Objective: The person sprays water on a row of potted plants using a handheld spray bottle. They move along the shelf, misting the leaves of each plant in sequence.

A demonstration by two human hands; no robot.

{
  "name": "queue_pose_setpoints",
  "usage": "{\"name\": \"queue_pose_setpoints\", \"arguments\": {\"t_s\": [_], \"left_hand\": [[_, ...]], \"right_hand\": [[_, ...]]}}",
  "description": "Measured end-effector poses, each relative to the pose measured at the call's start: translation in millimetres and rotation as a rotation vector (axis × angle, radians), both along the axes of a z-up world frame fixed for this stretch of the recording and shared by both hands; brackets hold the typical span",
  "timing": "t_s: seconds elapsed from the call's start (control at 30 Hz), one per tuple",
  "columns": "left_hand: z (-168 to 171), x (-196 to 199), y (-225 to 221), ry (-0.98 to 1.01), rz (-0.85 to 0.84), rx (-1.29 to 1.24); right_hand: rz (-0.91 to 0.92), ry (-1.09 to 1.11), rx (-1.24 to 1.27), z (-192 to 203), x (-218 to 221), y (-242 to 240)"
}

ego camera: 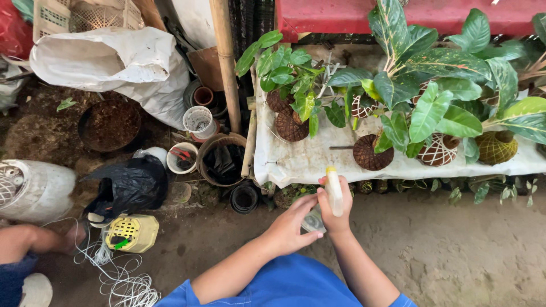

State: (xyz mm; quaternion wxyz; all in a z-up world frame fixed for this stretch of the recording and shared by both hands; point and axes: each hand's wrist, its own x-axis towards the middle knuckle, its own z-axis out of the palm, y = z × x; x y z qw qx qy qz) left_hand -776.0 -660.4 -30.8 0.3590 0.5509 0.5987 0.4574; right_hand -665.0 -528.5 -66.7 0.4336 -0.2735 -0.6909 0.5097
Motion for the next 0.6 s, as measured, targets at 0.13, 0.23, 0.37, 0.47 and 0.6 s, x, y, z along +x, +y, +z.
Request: {"name": "queue_pose_setpoints", "arguments": {"t_s": [0.13, 0.23, 0.37, 0.47, 0.6], "left_hand": [[1, 0, 4, 0.016, 0.014, -0.010], [3, -2, 9, 0.039, 0.055, 0.030], [5, -6, 14, 0.013, 0.174, 0.048], [4, -9, 17, -0.026, 0.273, 0.100], [1, -11, 20, -0.047, 0.381, 0.127]], "right_hand": [[-0.014, -0.074, -0.030, 1, -1, 3], [0.000, -0.077, -0.007, 4, -9, 12], [0.046, -0.051, 0.078, 6, -28, 25], [0.065, -0.077, 0.103, 8, -43, 30], [0.107, -0.056, 0.130, 11, -58, 28]]}}
